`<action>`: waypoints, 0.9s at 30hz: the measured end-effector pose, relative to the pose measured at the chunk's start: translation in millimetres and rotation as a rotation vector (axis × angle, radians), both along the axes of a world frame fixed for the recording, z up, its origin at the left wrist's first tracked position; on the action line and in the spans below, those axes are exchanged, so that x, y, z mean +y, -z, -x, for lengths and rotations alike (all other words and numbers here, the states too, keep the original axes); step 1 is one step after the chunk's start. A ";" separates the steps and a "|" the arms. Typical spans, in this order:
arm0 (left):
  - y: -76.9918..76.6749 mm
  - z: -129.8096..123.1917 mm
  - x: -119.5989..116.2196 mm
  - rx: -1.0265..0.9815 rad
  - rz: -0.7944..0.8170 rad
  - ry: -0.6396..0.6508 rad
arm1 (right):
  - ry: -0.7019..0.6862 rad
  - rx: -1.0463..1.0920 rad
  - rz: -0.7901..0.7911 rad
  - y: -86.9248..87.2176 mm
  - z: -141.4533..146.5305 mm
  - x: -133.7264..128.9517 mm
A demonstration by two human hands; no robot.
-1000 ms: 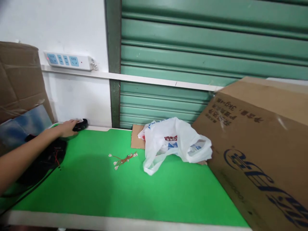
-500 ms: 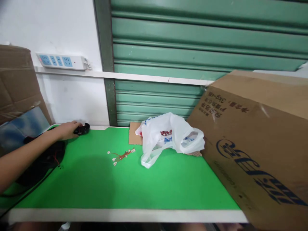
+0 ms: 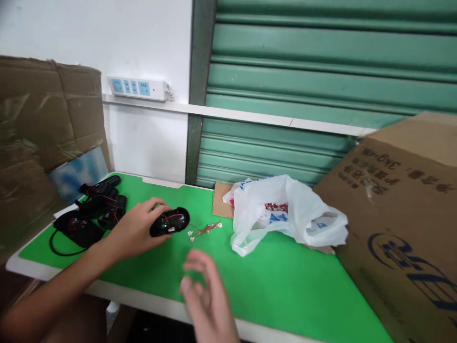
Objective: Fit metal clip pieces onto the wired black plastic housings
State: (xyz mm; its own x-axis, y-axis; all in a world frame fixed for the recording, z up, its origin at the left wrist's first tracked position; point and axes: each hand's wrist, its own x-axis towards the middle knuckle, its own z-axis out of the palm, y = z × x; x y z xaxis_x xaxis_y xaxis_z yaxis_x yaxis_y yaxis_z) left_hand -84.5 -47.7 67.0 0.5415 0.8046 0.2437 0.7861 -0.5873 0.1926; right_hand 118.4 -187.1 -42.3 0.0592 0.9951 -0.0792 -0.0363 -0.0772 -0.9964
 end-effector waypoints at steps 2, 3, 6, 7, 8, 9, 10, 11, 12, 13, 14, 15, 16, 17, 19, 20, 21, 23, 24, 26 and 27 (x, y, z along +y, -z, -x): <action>7.4 -5.4 -8.4 -0.116 -0.004 -0.037 | 0.218 0.131 -0.115 -25.1 -4.8 42.1; 10.4 -8.8 -9.9 -0.163 -0.011 -0.058 | 0.223 0.207 -0.117 -34.3 -4.3 62.0; 16.6 -20.8 -4.2 -0.238 -0.050 -0.113 | 0.071 0.381 -0.055 -48.3 5.3 111.2; 18.0 -24.3 -0.2 -0.253 -0.062 -0.117 | 0.033 0.403 -0.041 -49.9 9.2 124.4; 18.8 -26.7 4.0 -0.270 -0.069 -0.115 | 0.005 0.411 -0.023 -50.9 12.1 136.8; 18.9 -27.6 7.7 -0.287 -0.068 -0.103 | -0.031 0.419 0.000 -51.8 13.8 148.7; 18.1 -26.5 10.2 -0.304 -0.064 -0.088 | -0.068 0.426 0.026 -52.6 13.7 160.3; 16.1 -22.7 11.5 -0.316 -0.063 -0.076 | -0.094 0.438 0.048 -53.3 11.9 171.6; 12.8 -16.0 11.4 -0.326 -0.073 -0.076 | -0.108 0.450 0.058 -53.7 8.6 182.4; 8.1 -6.0 10.5 -0.330 -0.095 -0.095 | -0.124 0.458 0.067 -53.5 4.0 192.3; 2.3 7.3 9.3 -0.328 -0.134 -0.137 | -0.140 0.465 0.072 -52.4 -1.2 200.8; -4.2 23.8 8.8 -0.326 -0.178 -0.212 | -0.145 0.475 0.075 -50.3 -6.7 207.5; -10.8 42.7 9.8 -0.317 -0.202 -0.305 | -0.145 0.485 0.081 -47.3 -11.7 212.3; -17.2 63.1 12.9 -0.292 -0.208 -0.415 | -0.128 0.500 0.079 -43.5 -16.1 215.0; -27.2 103.9 26.2 -0.173 -0.157 -0.640 | -0.051 0.538 0.063 -35.6 -21.4 215.0; -30.4 121.8 36.0 -0.096 -0.102 -0.724 | -0.005 0.549 0.046 -32.3 -22.3 213.1; -32.4 136.9 47.2 -0.026 -0.044 -0.780 | 0.034 0.552 0.028 -29.9 -22.2 210.5; -33.0 156.8 70.5 0.066 0.088 -0.864 | 0.084 0.543 -0.013 -28.3 -20.0 204.5; -31.9 162.0 80.9 0.131 0.184 -0.907 | 0.094 0.535 -0.028 -28.9 -18.3 201.7; -28.1 165.8 96.8 0.188 0.329 -0.967 | 0.100 0.529 -0.020 -31.5 -14.8 197.0; -25.7 165.8 101.7 0.160 0.336 -0.966 | 0.101 0.527 0.009 -32.8 -13.1 195.2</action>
